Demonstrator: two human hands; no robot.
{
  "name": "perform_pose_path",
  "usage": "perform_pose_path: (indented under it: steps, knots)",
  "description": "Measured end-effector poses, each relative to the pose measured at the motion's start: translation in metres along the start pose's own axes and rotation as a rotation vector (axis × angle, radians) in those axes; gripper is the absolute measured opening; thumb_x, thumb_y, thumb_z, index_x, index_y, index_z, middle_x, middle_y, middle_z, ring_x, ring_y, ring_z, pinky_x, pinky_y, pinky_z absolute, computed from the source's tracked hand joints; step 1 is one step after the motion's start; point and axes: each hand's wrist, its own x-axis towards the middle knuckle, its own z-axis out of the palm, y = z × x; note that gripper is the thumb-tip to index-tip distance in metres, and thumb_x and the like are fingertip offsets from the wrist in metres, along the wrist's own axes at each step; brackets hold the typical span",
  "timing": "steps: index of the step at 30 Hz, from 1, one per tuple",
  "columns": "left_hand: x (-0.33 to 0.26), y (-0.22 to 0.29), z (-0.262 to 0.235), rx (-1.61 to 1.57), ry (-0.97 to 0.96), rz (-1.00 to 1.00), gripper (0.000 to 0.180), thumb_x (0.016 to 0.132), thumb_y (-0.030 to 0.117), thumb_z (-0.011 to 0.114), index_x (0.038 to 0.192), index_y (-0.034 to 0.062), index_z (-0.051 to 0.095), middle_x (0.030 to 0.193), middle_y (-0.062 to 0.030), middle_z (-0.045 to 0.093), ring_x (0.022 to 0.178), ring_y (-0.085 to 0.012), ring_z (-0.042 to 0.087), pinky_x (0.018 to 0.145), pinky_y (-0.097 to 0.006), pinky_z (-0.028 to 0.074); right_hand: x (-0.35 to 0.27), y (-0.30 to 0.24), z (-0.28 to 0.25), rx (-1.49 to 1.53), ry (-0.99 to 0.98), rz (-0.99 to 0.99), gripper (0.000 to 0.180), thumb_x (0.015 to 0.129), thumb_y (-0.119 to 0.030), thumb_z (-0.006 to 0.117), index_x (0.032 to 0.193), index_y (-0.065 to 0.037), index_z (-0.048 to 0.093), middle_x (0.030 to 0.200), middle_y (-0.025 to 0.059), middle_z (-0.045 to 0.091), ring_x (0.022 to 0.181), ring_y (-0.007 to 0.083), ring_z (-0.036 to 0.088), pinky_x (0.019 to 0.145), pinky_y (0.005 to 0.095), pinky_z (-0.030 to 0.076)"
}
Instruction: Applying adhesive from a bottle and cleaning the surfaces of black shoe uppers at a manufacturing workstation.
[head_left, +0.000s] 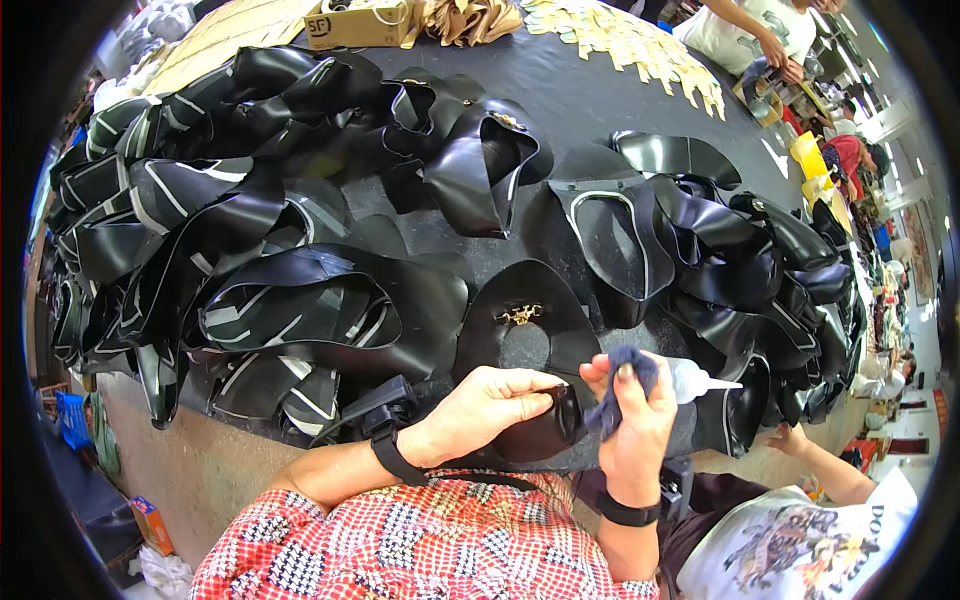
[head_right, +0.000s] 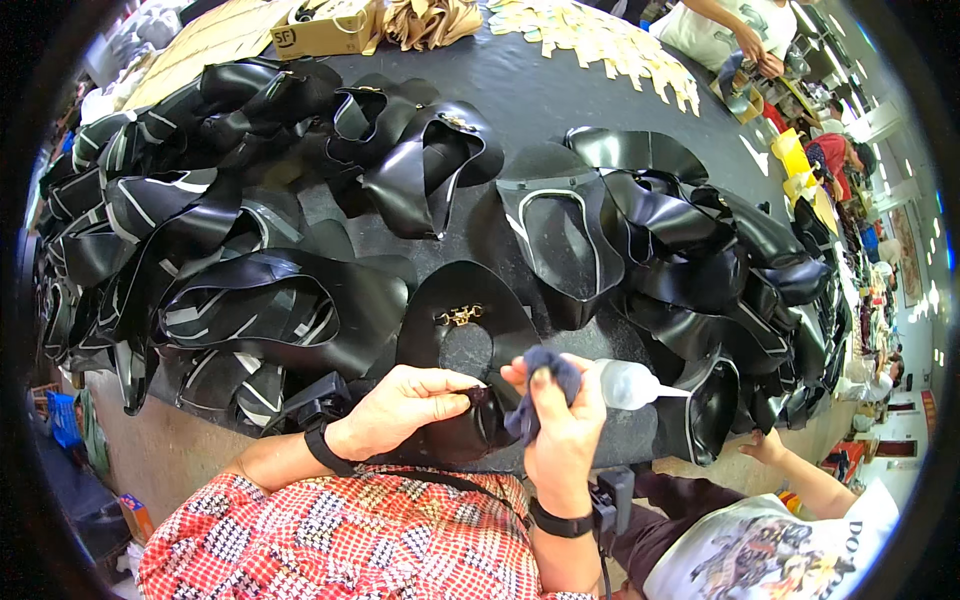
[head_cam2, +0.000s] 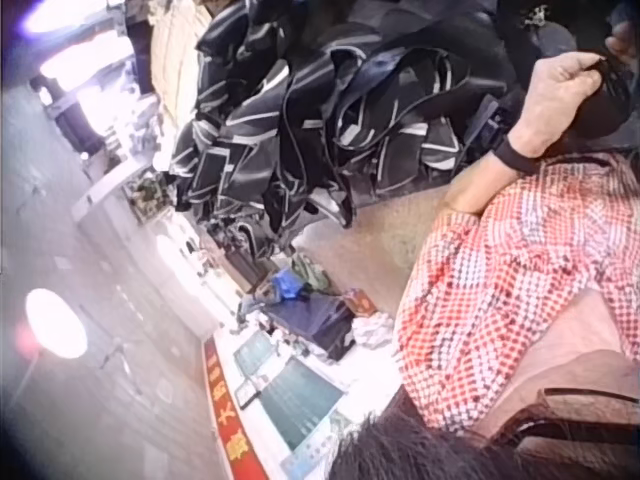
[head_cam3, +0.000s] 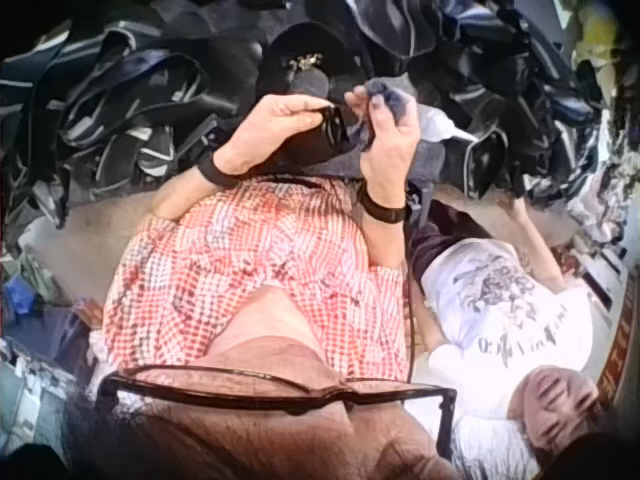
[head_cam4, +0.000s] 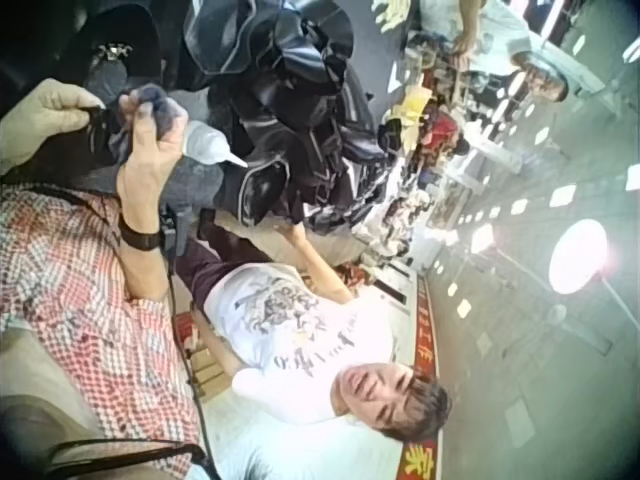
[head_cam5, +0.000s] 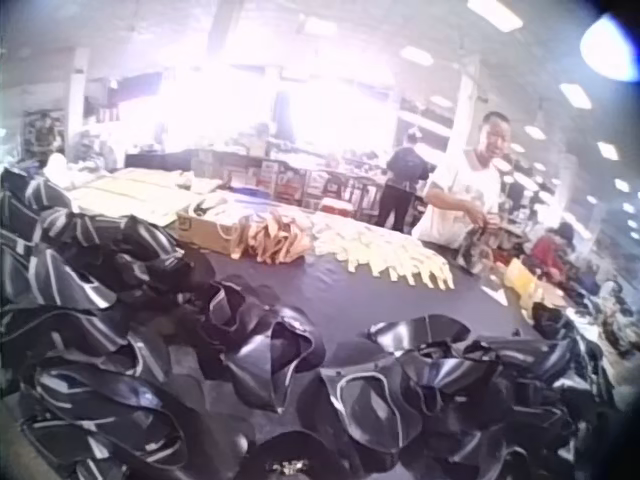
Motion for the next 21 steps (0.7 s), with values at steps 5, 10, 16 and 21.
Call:
perform_pose_path:
  steps: [5,10,16,21]
  knots:
    - [0.001,-0.003,-0.002,0.005,-0.028,0.043,0.025,0.087,0.005,0.053,0.110,-0.0008,0.058,0.098,-0.0031,0.061,0.090,-0.0073,0.053,0.082,-0.022,0.042,-0.009,0.005,0.003,-0.516,-0.369,-0.155,0.022,0.075,0.007,0.060,0.095,-0.002,0.059,0.101,0.0096,0.062,0.086,0.0134,0.059,0.075,0.0226,0.046]
    - [0.000,-0.002,0.004,0.108,0.027,0.038,0.024,0.087,0.006,0.053,0.109,-0.0005,0.058,0.096,-0.0017,0.062,0.087,-0.0057,0.052,0.080,-0.020,0.042,-0.011,0.016,0.010,-0.676,-0.161,-0.298,0.016,0.078,0.001,0.061,0.094,0.000,0.059,0.084,0.0074,0.065,0.076,0.0100,0.060,0.067,0.0220,0.047]
    - [-0.003,-0.011,0.006,0.155,0.058,0.135,0.025,0.086,0.004,0.054,0.111,-0.0020,0.057,0.090,-0.0025,0.063,0.082,-0.0049,0.052,0.074,-0.020,0.045,-0.010,0.015,0.025,-0.608,0.068,-0.240,0.018,0.083,-0.010,0.061,0.091,0.002,0.051,0.073,0.0079,0.061,0.066,0.0117,0.060,0.058,0.0231,0.048]
    - [0.001,0.004,0.008,-0.012,-0.005,0.030,0.027,0.086,0.004,0.054,0.112,-0.0024,0.056,0.099,-0.0039,0.062,0.090,-0.0070,0.053,0.081,-0.021,0.044,-0.004,0.008,0.020,-0.187,0.067,-0.072,0.020,0.085,-0.010,0.058,0.095,0.002,0.046,0.081,0.0110,0.060,0.070,0.0164,0.061,0.065,0.0274,0.051]
